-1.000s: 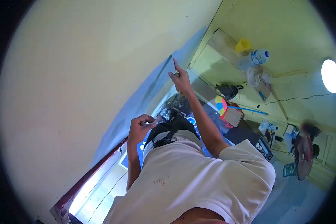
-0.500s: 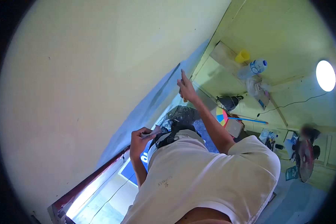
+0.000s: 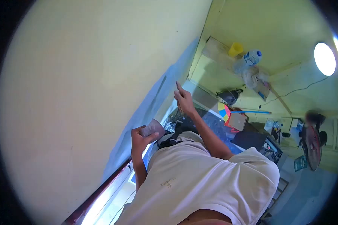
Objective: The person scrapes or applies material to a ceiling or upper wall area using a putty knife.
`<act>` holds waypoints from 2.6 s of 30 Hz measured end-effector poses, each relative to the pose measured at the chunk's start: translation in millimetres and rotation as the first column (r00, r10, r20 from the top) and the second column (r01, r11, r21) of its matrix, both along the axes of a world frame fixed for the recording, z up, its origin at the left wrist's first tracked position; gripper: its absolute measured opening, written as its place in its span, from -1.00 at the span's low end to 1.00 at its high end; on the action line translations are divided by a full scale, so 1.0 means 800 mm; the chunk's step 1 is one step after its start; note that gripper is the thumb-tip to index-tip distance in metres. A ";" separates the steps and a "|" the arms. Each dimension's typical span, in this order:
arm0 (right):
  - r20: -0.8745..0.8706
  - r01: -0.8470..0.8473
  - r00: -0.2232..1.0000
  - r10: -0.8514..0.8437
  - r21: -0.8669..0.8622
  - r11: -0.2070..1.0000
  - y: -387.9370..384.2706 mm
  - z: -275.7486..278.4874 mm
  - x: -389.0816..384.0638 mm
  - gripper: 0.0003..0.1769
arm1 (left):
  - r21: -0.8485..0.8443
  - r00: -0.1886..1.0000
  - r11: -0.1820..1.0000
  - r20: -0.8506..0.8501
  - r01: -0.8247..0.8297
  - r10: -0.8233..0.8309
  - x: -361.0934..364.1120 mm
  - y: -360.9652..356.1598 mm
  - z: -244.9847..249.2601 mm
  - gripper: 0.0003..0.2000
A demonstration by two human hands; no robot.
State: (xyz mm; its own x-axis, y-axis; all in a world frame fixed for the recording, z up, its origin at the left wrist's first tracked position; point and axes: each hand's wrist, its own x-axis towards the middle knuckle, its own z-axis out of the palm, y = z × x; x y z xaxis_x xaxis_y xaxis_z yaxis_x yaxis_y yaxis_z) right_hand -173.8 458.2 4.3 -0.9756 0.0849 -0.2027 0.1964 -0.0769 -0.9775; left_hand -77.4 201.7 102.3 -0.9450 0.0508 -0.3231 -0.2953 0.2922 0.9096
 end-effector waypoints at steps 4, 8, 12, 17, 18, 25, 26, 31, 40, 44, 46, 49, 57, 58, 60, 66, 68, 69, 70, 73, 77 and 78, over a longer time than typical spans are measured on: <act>-0.059 0.050 0.997 -0.044 0.091 0.995 0.016 0.000 0.008 -0.38 | -0.023 0.999 1.000 -0.046 -0.004 0.003 -0.011 0.014 0.005 -0.76; 0.002 0.045 0.999 -0.047 0.216 0.975 0.006 -0.003 0.011 -0.35 | -0.044 1.000 0.999 0.005 0.015 -0.015 -0.020 0.014 0.001 -0.72; -0.073 0.130 0.990 -0.119 0.171 0.977 -0.015 0.012 -0.019 -0.36 | -0.057 0.998 0.998 0.068 0.012 -0.008 -0.011 0.007 -0.032 -0.73; -0.024 0.159 0.987 -0.157 0.130 0.979 -0.014 -0.009 -0.065 -0.39 | -0.043 0.988 0.993 0.114 0.112 -0.106 -0.020 0.004 -0.025 -0.76; -0.027 0.165 0.986 -0.163 0.101 0.981 -0.015 -0.006 -0.065 -0.40 | -0.056 0.987 0.992 0.118 0.112 -0.105 -0.022 0.004 -0.024 -0.76; -0.030 0.129 0.991 -0.127 0.082 0.988 -0.006 -0.006 -0.069 -0.41 | -0.039 0.978 0.992 0.177 0.121 -0.113 -0.026 0.004 -0.027 -0.76; -0.018 0.129 0.992 -0.128 0.070 0.989 -0.006 -0.001 -0.066 -0.41 | -0.044 0.976 0.990 0.182 0.133 -0.123 -0.028 0.006 -0.026 -0.75; -0.048 0.129 0.991 -0.127 0.041 0.991 -0.008 -0.006 -0.066 -0.40 | -0.065 0.974 0.985 0.170 0.161 -0.148 -0.039 0.011 -0.027 -0.75; -0.010 0.157 0.987 -0.157 -0.048 0.986 -0.004 -0.011 -0.077 -0.41 | -0.090 0.976 0.986 0.175 0.143 -0.126 -0.032 0.013 -0.026 -0.76; -0.049 0.112 0.993 -0.111 0.025 0.993 -0.001 0.003 -0.070 -0.40 | -0.102 0.975 0.978 0.150 0.180 -0.163 -0.027 0.011 -0.029 -0.76; -0.092 0.096 0.991 -0.094 0.020 0.995 -0.008 0.005 -0.066 -0.38 | -0.087 0.980 0.982 0.127 0.168 -0.156 -0.024 0.011 -0.032 -0.75; -0.019 0.098 0.995 -0.099 -0.053 0.994 -0.003 -0.005 -0.072 -0.36 | -0.110 0.979 0.979 0.134 0.170 -0.155 -0.022 0.015 -0.026 -0.75; -0.088 0.024 0.996 -0.031 -0.076 0.997 0.000 -0.003 -0.077 -0.16 | -0.074 0.986 0.984 0.043 0.163 -0.160 -0.002 0.013 -0.032 -0.76; -0.121 0.006 0.993 -0.008 -0.011 1.000 0.000 -0.006 -0.072 -0.16 | -0.079 0.987 0.985 0.053 0.155 -0.151 0.001 0.011 -0.030 -0.76; -0.167 -0.015 0.985 0.030 0.092 0.996 0.000 -0.013 -0.067 -0.16 | -0.091 0.989 0.986 0.046 0.141 -0.138 0.006 0.006 -0.036 -0.76; -0.045 0.017 0.999 -0.014 0.073 0.997 0.009 0.013 -0.084 -0.15 | -0.085 0.998 0.995 0.041 0.048 -0.045 0.033 -0.003 -0.041 -0.77; -0.039 -0.006 0.999 0.009 0.065 0.998 0.008 0.020 -0.084 -0.16 | -0.085 0.999 0.996 -0.040 0.025 -0.028 0.045 -0.011 -0.053 -0.73; -0.166 -0.054 0.983 0.081 0.165 0.985 0.005 0.000 -0.076 -0.15 | -0.085 0.998 0.996 -0.062 0.002 -0.007 0.050 -0.015 -0.057 -0.72; -0.135 -0.087 0.985 0.106 0.142 0.986 0.004 -0.002 -0.067 -0.15 | -0.083 0.997 0.996 -0.079 -0.023 0.016 0.056 -0.016 -0.059 -0.72; -0.018 -0.092 0.996 0.092 -0.004 0.996 0.007 0.010 -0.065 -0.20 | -0.076 0.995 0.992 -0.017 -0.096 0.095 0.072 -0.024 -0.063 -0.72; -0.033 -0.050 0.998 0.049 -0.026 0.998 0.013 0.014 -0.092 -0.18 | -0.054 0.988 0.987 -0.042 -0.151 0.149 0.087 -0.030 -0.067 -0.76; -0.005 -0.095 0.995 0.095 -0.035 0.995 0.006 0.019 -0.076 -0.18 | -0.043 0.986 0.986 -0.052 -0.158 0.156 0.087 -0.030 -0.069 -0.77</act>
